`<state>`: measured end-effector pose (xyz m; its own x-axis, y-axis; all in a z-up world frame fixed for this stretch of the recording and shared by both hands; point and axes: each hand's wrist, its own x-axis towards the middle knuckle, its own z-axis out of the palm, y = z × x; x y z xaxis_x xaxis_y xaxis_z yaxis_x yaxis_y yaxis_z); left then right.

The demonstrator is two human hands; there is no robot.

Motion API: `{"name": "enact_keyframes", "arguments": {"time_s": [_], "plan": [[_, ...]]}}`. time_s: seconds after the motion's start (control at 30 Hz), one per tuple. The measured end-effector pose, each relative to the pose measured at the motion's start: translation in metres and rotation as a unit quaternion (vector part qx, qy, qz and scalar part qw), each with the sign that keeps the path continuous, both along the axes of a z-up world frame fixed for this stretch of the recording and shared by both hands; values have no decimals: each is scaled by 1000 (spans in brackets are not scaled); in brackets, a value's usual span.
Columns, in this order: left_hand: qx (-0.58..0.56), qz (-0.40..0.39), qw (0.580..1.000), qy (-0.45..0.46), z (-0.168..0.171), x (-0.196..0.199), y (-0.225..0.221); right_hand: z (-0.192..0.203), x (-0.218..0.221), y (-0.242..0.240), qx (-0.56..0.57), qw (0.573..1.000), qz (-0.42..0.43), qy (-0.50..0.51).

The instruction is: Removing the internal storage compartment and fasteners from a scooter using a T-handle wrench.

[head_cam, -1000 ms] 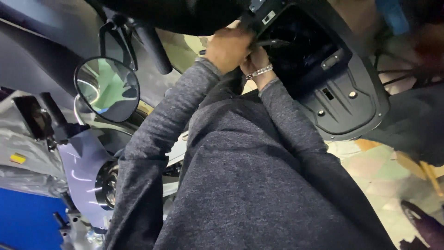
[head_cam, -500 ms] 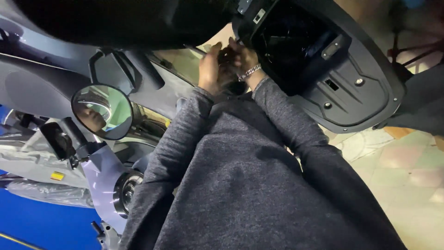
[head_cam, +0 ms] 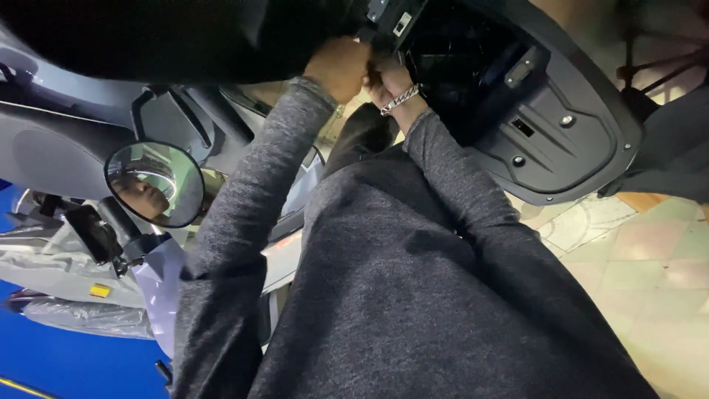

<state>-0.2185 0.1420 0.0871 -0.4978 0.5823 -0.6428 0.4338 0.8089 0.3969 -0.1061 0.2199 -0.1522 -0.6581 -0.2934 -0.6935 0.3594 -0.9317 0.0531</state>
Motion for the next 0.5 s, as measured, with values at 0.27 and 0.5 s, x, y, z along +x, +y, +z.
{"name": "enact_keyframes", "arguments": {"time_s": [0.27,0.5], "plan": [[-51,-463,836,290,38,4,8,31,-5,10,82,994,-6,-71],[-54,109,947,298,81,21,0,53,-25,13,5,998,16,-61]]}}
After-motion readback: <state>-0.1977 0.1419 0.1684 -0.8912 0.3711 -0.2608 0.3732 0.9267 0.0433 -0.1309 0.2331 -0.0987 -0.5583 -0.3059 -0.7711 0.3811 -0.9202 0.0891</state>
